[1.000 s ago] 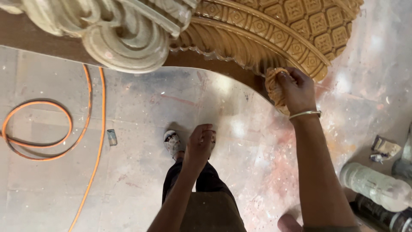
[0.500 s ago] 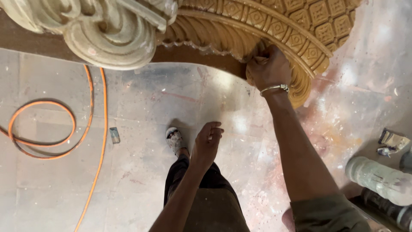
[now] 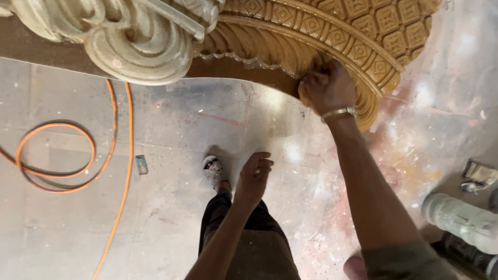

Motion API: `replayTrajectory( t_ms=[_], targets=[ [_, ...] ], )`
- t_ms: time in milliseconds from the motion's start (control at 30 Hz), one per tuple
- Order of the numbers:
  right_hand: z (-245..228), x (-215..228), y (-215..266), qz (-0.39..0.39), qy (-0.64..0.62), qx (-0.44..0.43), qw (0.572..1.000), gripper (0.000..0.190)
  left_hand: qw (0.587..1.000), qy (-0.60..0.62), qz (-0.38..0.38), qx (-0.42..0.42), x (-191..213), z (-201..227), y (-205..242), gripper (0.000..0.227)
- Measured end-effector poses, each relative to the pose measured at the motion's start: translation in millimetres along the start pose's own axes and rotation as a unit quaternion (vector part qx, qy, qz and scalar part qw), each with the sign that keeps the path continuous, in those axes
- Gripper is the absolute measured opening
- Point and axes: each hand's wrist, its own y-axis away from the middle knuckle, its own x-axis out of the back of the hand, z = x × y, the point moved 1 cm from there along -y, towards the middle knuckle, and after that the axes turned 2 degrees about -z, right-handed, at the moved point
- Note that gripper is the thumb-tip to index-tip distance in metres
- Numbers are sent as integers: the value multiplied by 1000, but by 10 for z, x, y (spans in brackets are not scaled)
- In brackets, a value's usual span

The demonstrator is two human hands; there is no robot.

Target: The person applies a brown finish to a carved wooden headboard using a cloth. They repeatedly dip the cloth into a container and rub the finish into the intricate carvings and flat surfaces of the wood.

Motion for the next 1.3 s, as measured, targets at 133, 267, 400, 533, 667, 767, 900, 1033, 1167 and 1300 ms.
replayTrajectory(
  t_ms=[133, 267, 400, 533, 667, 767, 900, 1033, 1167, 1300],
  targets=[
    [18, 25, -237, 133, -87, -11, 987, 22, 999, -33, -14, 21, -4, 87, 37, 28],
    [170, 321, -306, 22, -36, -32, 999, 17, 1000, -24, -10, 8, 47, 53, 20, 29],
    [-78, 36, -64, 14, 36, 48, 998, 26, 1000, -3, -4, 12, 0, 76, -22, 29],
    [-84, 136, -117, 124, -114, 60, 984, 18, 999, -35, 1, 12, -3, 111, -7, 29],
    [-78, 210, 289, 81, -35, 145, 985, 22, 1000, -7, 8, 20, 37, 119, -76, 30],
    [-98, 154, 620, 23, 102, 126, 987, 25, 999, 0, -3, 33, 49, 152, -97, 30],
    [26, 317, 701, 34, 101, 95, 990, 24, 999, -28, 7, 29, 150, 112, -85, 29],
    [-42, 118, 401, 55, 149, 180, 971, 30, 999, -22, 15, -22, 82, 125, -183, 27],
    [60, 214, 561, 58, 136, 109, 983, 29, 1000, -9, -22, -11, -2, 218, -133, 28],
    [79, 305, 705, 41, 146, 73, 986, 32, 1000, -9, -12, -9, -14, 361, -157, 28]
  ],
)
